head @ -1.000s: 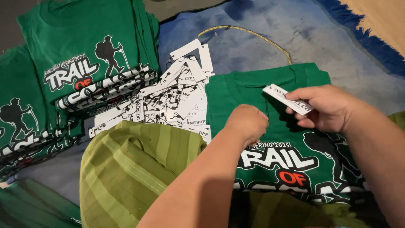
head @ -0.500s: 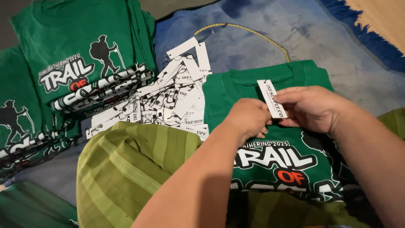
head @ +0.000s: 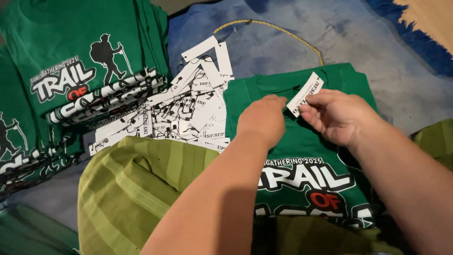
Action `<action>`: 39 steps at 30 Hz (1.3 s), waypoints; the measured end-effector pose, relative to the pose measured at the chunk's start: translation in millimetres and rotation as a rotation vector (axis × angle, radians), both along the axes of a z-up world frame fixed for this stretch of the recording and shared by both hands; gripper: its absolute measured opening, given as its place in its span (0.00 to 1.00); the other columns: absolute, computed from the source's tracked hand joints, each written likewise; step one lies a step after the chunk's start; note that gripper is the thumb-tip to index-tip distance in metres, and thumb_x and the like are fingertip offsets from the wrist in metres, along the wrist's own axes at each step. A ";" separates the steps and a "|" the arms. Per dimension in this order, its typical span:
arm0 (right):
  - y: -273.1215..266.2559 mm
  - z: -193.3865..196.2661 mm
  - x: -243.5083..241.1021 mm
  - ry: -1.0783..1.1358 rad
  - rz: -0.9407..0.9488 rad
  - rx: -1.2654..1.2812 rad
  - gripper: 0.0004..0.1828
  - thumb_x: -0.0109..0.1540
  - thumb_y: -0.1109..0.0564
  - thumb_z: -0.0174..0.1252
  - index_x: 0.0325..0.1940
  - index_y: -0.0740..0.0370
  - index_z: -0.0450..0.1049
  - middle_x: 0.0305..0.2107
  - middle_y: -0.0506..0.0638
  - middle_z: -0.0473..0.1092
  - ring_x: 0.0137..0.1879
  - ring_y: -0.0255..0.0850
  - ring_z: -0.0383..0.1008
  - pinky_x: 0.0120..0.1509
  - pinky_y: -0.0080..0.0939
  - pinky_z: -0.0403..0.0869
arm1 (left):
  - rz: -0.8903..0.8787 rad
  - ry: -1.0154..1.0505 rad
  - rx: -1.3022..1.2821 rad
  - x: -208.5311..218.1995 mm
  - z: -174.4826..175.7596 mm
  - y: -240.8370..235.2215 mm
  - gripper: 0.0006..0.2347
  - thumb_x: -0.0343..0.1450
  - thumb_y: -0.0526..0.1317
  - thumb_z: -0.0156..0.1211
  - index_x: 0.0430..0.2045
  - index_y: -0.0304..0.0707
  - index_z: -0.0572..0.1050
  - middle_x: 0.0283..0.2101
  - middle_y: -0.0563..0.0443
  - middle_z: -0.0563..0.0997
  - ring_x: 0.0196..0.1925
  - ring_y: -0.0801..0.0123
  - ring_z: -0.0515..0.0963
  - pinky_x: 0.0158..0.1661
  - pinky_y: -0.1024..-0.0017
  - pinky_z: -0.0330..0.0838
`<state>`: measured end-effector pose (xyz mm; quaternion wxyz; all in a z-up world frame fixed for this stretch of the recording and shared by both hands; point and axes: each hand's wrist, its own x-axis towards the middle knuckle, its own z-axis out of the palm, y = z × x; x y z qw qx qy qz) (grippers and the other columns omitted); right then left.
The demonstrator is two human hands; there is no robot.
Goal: The person attaches white tags to the necklines of green t-shirts using a small black fastener. They pick up a shirt, thread the fastener through the collar, attach the tag, and then fold the shirt before moving to the next one.
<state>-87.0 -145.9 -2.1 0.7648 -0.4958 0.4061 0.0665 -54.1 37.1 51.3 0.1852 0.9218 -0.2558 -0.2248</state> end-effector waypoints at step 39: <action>-2.6 23.8 -2.2 -0.012 0.523 -1.257 0.15 0.58 0.57 0.57 0.44 0.61 0.83 0.31 0.55 0.78 0.32 0.51 0.74 0.40 0.48 0.72 | 0.264 -0.318 -0.246 -7.1 -57.9 -2.4 0.07 0.69 0.37 0.60 0.39 0.47 0.80 0.46 0.52 0.77 0.49 0.56 0.77 0.47 0.60 0.75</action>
